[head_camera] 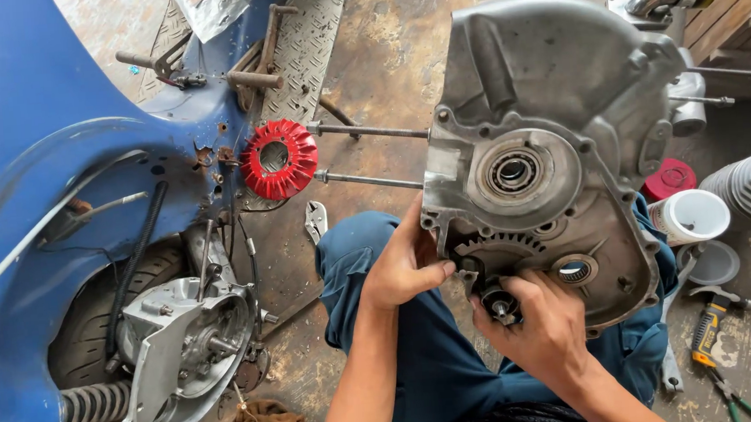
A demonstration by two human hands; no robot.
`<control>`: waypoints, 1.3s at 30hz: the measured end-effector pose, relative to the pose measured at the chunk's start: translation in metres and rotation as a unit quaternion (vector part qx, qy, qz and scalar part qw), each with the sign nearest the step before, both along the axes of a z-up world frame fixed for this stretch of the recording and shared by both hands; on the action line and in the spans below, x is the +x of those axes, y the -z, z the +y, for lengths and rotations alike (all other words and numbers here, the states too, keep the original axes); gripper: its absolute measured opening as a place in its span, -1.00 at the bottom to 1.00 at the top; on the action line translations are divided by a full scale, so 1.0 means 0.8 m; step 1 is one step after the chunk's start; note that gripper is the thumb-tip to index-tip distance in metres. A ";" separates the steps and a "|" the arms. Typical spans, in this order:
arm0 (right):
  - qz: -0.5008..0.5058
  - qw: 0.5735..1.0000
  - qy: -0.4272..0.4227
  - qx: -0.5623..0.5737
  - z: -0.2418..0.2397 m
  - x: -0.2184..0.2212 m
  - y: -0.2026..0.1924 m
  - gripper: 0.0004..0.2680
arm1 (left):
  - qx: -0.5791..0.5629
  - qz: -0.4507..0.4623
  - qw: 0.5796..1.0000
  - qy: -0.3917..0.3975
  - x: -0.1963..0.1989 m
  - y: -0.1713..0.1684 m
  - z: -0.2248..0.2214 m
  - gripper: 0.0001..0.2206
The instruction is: Assembling components into a motorcycle engine crankcase.
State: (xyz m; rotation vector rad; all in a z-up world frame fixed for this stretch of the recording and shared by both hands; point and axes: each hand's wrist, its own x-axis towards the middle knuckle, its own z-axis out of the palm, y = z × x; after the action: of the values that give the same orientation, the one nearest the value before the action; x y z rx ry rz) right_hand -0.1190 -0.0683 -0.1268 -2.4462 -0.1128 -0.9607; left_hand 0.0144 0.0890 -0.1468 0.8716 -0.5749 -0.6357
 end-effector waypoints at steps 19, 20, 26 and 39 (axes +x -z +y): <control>0.118 0.991 -0.031 0.054 -0.007 0.010 -0.051 -0.71 | 0.120 0.063 0.969 -0.204 -0.024 -0.018 -0.013 -0.73; 0.117 0.991 -0.035 0.050 -0.008 0.010 -0.053 -0.71 | 0.116 0.063 0.969 -0.208 -0.026 -0.022 -0.013 -0.73; 0.206 0.977 -0.007 0.053 -0.014 0.011 -0.067 -0.73 | 0.123 0.124 0.955 -0.238 -0.044 -0.032 -0.017 -0.64; 0.398 0.917 0.019 0.033 -0.025 0.006 -0.077 -0.68 | 0.534 -0.047 0.826 -0.173 -0.071 -0.067 0.031 -0.42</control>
State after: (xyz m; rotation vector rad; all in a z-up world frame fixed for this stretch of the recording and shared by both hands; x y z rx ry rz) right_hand -0.1143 -0.0887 -0.0653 -2.5789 0.2460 0.0754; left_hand -0.0428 0.1135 -0.0934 2.0241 -0.0757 -0.5574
